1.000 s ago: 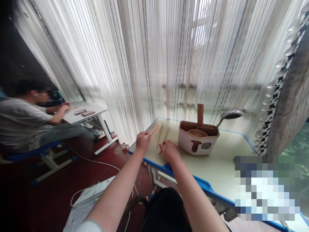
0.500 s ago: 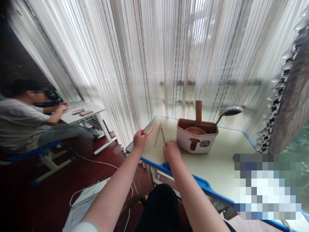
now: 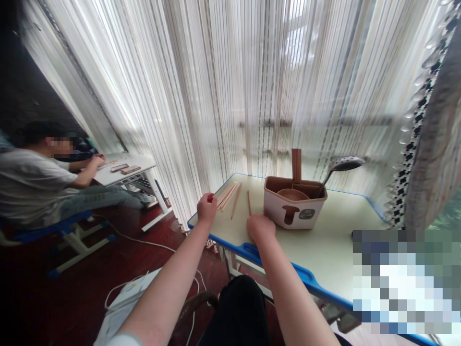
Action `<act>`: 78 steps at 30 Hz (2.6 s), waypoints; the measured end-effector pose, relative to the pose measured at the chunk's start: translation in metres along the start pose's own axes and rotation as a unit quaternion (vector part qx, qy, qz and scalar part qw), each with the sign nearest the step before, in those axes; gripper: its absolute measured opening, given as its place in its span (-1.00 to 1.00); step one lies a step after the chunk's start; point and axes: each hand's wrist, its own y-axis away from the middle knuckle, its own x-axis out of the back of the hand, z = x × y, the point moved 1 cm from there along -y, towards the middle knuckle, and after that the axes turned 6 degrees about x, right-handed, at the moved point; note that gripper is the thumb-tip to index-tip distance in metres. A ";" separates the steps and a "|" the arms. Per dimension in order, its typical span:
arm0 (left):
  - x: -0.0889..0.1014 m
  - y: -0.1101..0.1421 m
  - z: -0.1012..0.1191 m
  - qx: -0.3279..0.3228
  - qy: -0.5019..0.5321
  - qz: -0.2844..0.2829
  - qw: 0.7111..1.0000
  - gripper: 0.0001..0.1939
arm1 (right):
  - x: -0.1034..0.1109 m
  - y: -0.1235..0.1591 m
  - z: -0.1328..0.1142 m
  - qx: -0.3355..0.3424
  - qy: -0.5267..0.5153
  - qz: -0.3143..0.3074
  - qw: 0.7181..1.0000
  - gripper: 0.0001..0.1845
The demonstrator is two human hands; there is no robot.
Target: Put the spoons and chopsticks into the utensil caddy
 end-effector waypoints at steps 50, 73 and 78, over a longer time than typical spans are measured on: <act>-0.004 -0.002 -0.015 0.278 0.486 -0.299 0.773 -0.78 | 0.001 0.016 -0.014 0.238 -0.290 -0.020 0.927 -0.64; 0.009 -0.006 0.087 0.184 0.448 -0.392 0.782 -0.73 | 0.020 0.054 -0.001 0.177 -0.366 0.106 0.907 -0.73; -0.005 0.017 0.168 0.089 0.455 -0.427 0.776 -0.72 | 0.060 0.074 0.028 0.191 -0.309 0.264 0.894 -0.75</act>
